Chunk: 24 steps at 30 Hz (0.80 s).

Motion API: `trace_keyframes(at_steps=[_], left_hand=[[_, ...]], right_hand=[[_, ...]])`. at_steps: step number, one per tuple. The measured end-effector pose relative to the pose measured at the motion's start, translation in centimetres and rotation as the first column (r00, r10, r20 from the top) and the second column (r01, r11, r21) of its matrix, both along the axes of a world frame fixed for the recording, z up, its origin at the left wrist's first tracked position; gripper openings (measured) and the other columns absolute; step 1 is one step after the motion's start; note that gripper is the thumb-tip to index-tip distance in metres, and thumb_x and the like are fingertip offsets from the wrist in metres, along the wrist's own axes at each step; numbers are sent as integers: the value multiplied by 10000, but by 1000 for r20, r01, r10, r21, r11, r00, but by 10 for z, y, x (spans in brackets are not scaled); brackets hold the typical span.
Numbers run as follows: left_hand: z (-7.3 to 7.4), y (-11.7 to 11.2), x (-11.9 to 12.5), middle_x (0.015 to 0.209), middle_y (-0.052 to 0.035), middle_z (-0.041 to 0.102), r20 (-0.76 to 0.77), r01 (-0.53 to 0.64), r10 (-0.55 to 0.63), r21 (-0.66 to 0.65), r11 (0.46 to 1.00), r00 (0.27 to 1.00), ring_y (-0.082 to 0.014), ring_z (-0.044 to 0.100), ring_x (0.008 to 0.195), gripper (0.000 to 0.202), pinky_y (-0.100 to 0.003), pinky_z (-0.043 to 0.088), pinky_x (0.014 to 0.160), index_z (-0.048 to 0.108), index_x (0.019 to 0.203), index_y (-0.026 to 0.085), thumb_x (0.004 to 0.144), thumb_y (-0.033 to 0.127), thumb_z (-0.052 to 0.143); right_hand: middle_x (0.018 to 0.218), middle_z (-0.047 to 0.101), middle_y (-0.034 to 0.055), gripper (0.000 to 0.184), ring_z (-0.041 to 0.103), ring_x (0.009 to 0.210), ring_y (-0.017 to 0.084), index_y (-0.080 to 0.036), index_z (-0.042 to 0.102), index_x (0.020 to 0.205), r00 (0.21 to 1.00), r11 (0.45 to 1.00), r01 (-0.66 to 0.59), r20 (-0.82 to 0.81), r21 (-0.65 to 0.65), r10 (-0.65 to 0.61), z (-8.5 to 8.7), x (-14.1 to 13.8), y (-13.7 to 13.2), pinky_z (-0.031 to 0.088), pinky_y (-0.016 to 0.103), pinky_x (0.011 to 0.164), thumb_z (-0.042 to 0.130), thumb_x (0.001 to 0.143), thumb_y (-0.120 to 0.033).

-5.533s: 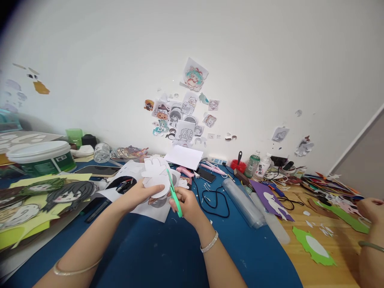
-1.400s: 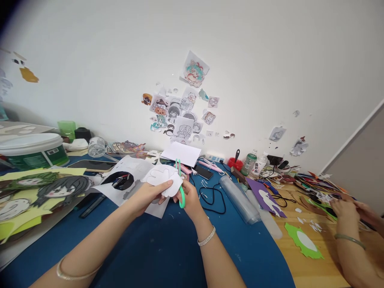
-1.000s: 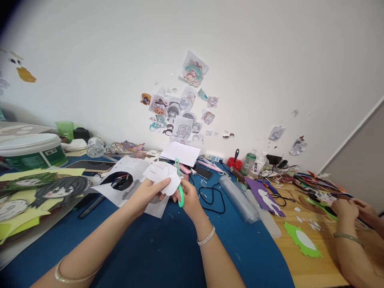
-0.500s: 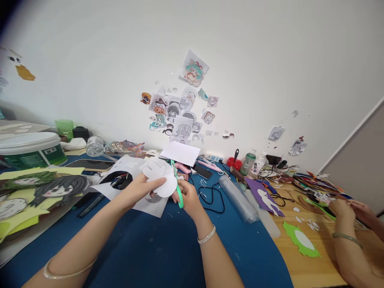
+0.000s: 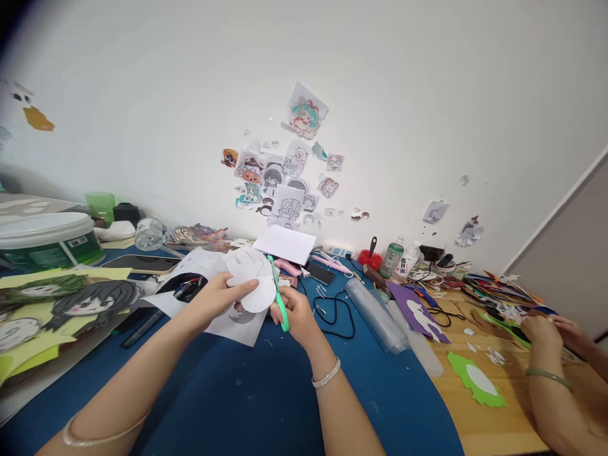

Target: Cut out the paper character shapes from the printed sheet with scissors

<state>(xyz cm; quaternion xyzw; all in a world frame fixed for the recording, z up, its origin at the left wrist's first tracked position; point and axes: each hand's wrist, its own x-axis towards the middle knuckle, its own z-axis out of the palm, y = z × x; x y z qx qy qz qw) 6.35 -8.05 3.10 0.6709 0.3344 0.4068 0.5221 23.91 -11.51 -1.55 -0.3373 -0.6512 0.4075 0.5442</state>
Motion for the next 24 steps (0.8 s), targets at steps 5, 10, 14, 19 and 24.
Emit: trace_keyframes(at_steps=[5, 10, 14, 19, 24], left_hand=[[5, -1, 0, 543, 1, 562, 37, -47, 47, -2, 999, 998, -101, 458, 449, 298, -216, 352, 445, 605, 703, 132, 682, 429, 598], [8, -4, 1, 583, -7, 589, 66, -77, 78, -8, 997, 995, -101, 466, 452, 308, -221, 366, 444, 624, 750, 125, 667, 422, 620], [7, -3, 0, 655, -23, 615, 91, -86, 88, -24, 996, 992, -101, 486, 485, 315, -216, 373, 449, 624, 781, 125, 665, 418, 630], [6, -4, 1, 594, -2, 587, 164, 60, -50, -57, 997, 985, -81, 455, 458, 299, -208, 361, 460, 589, 761, 140, 704, 433, 600], [5, -12, 8, 431, -8, 531, -18, 187, -187, -18, 982, 982, -108, 481, 437, 351, -229, 370, 493, 571, 643, 121, 760, 448, 519]], right_hand=[[503, 455, -38, 361, 386, 451, 80, -125, 536, 863, 999, 1000, -12, 52, 23, 11, 2, 1, -1, 307, 218, 443, 580, 750, -465], [502, 450, -38, 344, 390, 451, 82, -132, 526, 822, 998, 1000, -6, 56, 25, 5, 4, 0, -4, 304, 219, 445, 575, 751, -465], [511, 450, -35, 326, 388, 455, 79, -125, 535, 839, 997, 999, -23, 73, 29, 21, 4, 0, -4, 306, 216, 448, 568, 767, -441], [500, 454, -41, 351, 386, 442, 77, -128, 529, 874, 999, 999, 26, 37, 34, -28, 3, 0, -2, 312, 215, 446, 579, 756, -454], [515, 462, -36, 346, 399, 441, 78, -130, 534, 862, 998, 997, 60, 14, 38, -61, 2, 0, 1, 322, 213, 440, 586, 751, -454]])
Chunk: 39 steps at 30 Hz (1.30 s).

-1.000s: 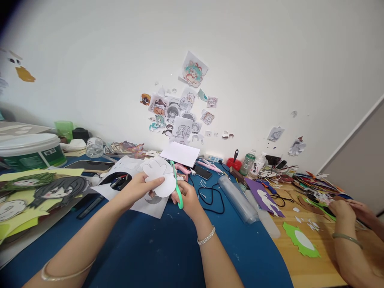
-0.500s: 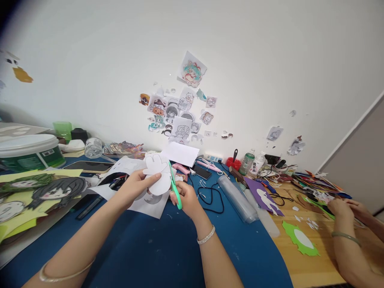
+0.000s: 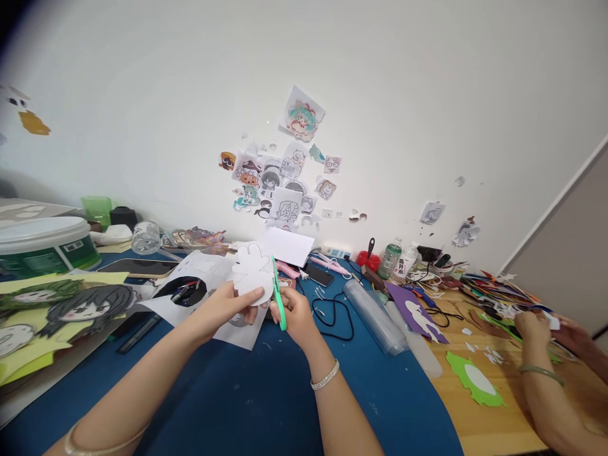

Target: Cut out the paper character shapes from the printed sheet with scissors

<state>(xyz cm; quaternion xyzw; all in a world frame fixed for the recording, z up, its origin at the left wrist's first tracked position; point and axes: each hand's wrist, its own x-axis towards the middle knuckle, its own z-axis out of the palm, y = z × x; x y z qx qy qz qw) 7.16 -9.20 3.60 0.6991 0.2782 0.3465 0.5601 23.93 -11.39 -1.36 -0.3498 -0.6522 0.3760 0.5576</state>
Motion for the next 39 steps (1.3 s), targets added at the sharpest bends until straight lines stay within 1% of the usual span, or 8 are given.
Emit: trace_keyframes(at_steps=[6, 10, 15, 18, 23, 28, 33, 39], left_hand=[[-1, -1, 6, 463, -1, 566, 84, -164, 167, -41, 986, 982, -128, 520, 450, 307, -248, 420, 516, 532, 720, 140, 759, 442, 499], [-2, 2, 5, 429, 22, 547, 71, -227, 225, 31, 973, 972, -129, 522, 424, 295, -240, 412, 495, 510, 715, 156, 758, 447, 491], [0, 3, 0, 459, 11, 576, -13, -220, 226, 176, 960, 974, -132, 544, 455, 301, -233, 400, 513, 534, 687, 157, 779, 435, 465], [2, 4, -3, 485, 8, 591, -30, -215, 225, 197, 956, 974, -129, 548, 463, 301, -239, 417, 537, 538, 679, 161, 784, 433, 460], [3, 5, -4, 478, 19, 579, -1, -206, 210, 188, 960, 978, -125, 543, 459, 283, -231, 412, 525, 522, 661, 163, 772, 421, 485], [1, 5, -4, 415, 39, 522, 42, -240, 236, 104, 965, 971, -103, 477, 392, 299, -231, 400, 499, 497, 640, 165, 759, 439, 504], [8, 0, -4, 411, 73, 468, 113, -256, 254, 7, 967, 961, -50, 342, 343, 273, -187, 297, 414, 482, 705, 166, 711, 422, 577], [9, 0, -5, 390, 83, 394, 130, -264, 261, 7, 965, 957, -46, 310, 356, 299, -181, 245, 397, 454, 641, 167, 703, 433, 575]], right_hand=[[488, 467, -42, 341, 400, 425, 73, -124, 545, 894, 999, 1000, -26, 26, 7, 26, -3, 2, 2, 322, 204, 430, 586, 762, -435], [480, 468, -43, 343, 394, 415, 70, -118, 549, 896, 998, 999, -48, 30, 10, 48, -5, 3, 2, 316, 202, 426, 586, 762, -432], [505, 483, -37, 325, 404, 426, 72, -129, 538, 897, 998, 999, -52, 42, 6, 52, -7, 4, 4, 334, 211, 441, 582, 770, -425], [500, 475, -40, 332, 403, 431, 73, -130, 533, 899, 997, 999, -54, 47, -5, 54, -9, 4, 5, 339, 213, 444, 582, 768, -431], [488, 458, -43, 324, 393, 431, 72, -127, 533, 898, 996, 997, -80, 37, -14, 81, -7, 3, 3, 325, 205, 437, 582, 771, -421], [499, 458, -39, 347, 391, 445, 72, -125, 535, 881, 996, 997, -72, 44, -41, 74, -4, 2, 1, 324, 204, 442, 595, 750, -440], [513, 461, -36, 327, 388, 455, 72, -130, 534, 894, 994, 995, -82, 62, -62, 86, -5, 4, 1, 313, 201, 439, 593, 759, -422], [515, 467, -32, 304, 391, 453, 74, -132, 539, 892, 993, 995, -79, 83, -59, 84, -4, 5, 0, 319, 207, 443, 586, 769, -406]])
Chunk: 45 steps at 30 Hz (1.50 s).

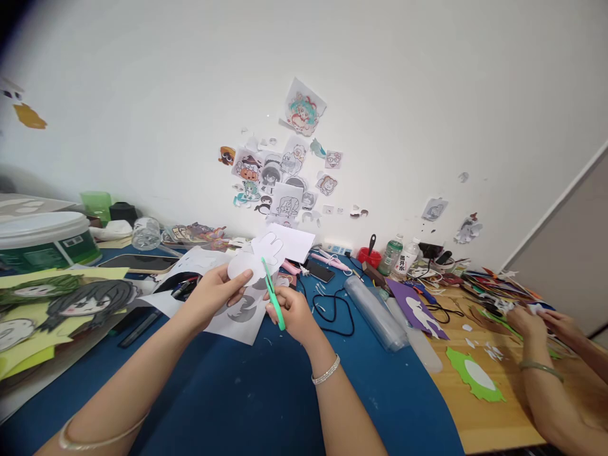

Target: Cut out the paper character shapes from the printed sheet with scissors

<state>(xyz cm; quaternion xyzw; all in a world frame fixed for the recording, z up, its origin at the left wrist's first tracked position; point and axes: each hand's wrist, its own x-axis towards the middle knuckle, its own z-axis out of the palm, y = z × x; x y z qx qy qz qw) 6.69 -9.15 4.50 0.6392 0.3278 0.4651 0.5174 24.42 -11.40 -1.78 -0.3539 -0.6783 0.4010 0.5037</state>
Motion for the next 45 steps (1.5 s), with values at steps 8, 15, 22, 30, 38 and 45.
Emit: trace_keyframes(at_steps=[8, 15, 22, 30, 38, 45], left_hand=[[-5, 4, 0, 389, 92, 364, -21, -26, 26, 9, 1000, 999, -47, 289, 372, 285, -178, 210, 394, 457, 660, 165, 717, 421, 567], [-4, 2, 1, 409, 94, 349, -45, -9, 10, 11, 1000, 999, -49, 295, 364, 279, -183, 209, 386, 466, 658, 168, 699, 423, 571], [-3, 5, -4, 410, 84, 357, -71, -26, 29, 45, 999, 997, -60, 300, 370, 283, -194, 228, 392, 459, 646, 175, 714, 432, 553], [-4, 8, -6, 393, 80, 378, -126, -28, 40, 96, 995, 991, -68, 324, 372, 319, -196, 244, 408, 426, 610, 185, 733, 463, 522], [1, 3, -5, 378, 68, 393, -204, -77, 107, 148, 986, 973, -69, 342, 376, 356, -192, 256, 399, 376, 530, 192, 712, 455, 533], [1, 3, -5, 373, 66, 401, -193, -85, 112, 147, 985, 975, -70, 345, 357, 350, -191, 246, 375, 386, 533, 192, 697, 462, 536]], right_hand=[[528, 479, -30, 317, 400, 462, 77, -127, 535, 909, 1000, 1000, -16, -14, 7, 16, -3, -1, 2, 323, 212, 453, 597, 758, -399], [524, 472, -32, 336, 394, 464, 79, -130, 525, 905, 1000, 1000, -10, -13, 7, 10, -5, -1, 4, 310, 211, 449, 604, 745, -415], [510, 468, -42, 319, 395, 451, 75, -127, 528, 905, 999, 999, -37, 29, -29, 37, -3, 1, 2, 312, 204, 444, 592, 750, -398], [515, 465, -46, 291, 385, 448, 68, -131, 532, 921, 994, 997, -52, 94, -57, 57, -2, 2, 0, 311, 193, 443, 580, 763, -371], [527, 465, -41, 281, 399, 472, 78, -141, 533, 923, 995, 997, -45, 89, -56, 50, -3, 1, 0, 324, 203, 461, 581, 762, -366], [543, 465, -37, 299, 394, 463, 73, -140, 529, 930, 993, 998, -54, 98, -40, 57, -3, 2, 0, 321, 200, 447, 588, 760, -379]])
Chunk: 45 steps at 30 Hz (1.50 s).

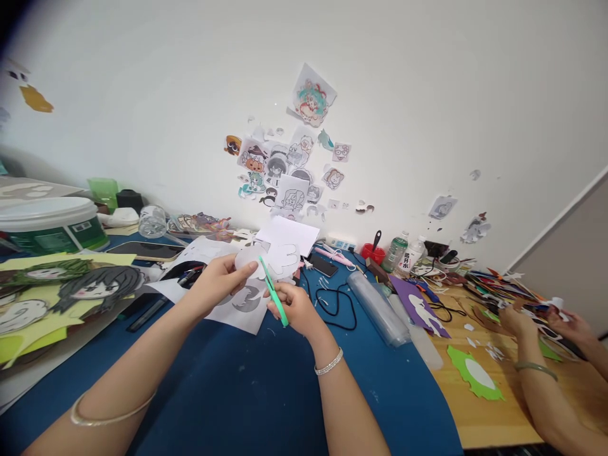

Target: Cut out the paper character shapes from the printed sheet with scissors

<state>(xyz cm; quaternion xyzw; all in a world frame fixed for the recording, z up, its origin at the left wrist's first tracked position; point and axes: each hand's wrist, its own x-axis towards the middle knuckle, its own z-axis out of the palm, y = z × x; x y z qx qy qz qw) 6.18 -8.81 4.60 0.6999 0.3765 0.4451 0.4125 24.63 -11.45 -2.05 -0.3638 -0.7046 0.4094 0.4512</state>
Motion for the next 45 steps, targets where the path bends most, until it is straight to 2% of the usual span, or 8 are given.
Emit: trace_keyframes(at_steps=[14, 25, 38, 45], left_hand=[[-4, -2, 7, 413, 56, 467, 45, 95, -93, -26, 995, 995, -82, 408, 367, 295, -214, 338, 417, 436, 584, 188, 712, 435, 534], [-5, -4, 9, 407, 51, 488, 116, 131, -121, -82, 988, 986, -72, 411, 372, 276, -202, 346, 421, 456, 571, 177, 708, 394, 559], [-8, -4, 11, 445, 47, 504, 120, 121, -108, -102, 987, 987, -71, 409, 360, 273, -209, 343, 425, 490, 633, 162, 715, 415, 547], [-6, -5, 9, 416, 52, 458, 29, -1, 0, 29, 1000, 1000, -86, 425, 402, 332, -194, 326, 432, 471, 574, 169, 753, 447, 487]], right_hand=[[534, 479, -27, 402, 425, 481, 96, -136, 523, 922, 995, 999, 13, -96, 30, -10, 2, -4, 1, 334, 233, 472, 589, 738, -487], [532, 465, -28, 385, 421, 489, 99, -139, 525, 911, 984, 998, 43, -176, 53, -33, -1, -9, 3, 324, 246, 496, 586, 742, -479], [520, 464, -35, 364, 425, 473, 95, -137, 516, 911, 980, 995, 67, -192, 75, -51, -2, -11, 4, 334, 242, 484, 582, 755, -460], [507, 458, -43, 332, 402, 452, 80, -135, 524, 901, 981, 995, 48, -192, 83, -31, -2, -10, 3, 310, 221, 459, 594, 758, -425]])
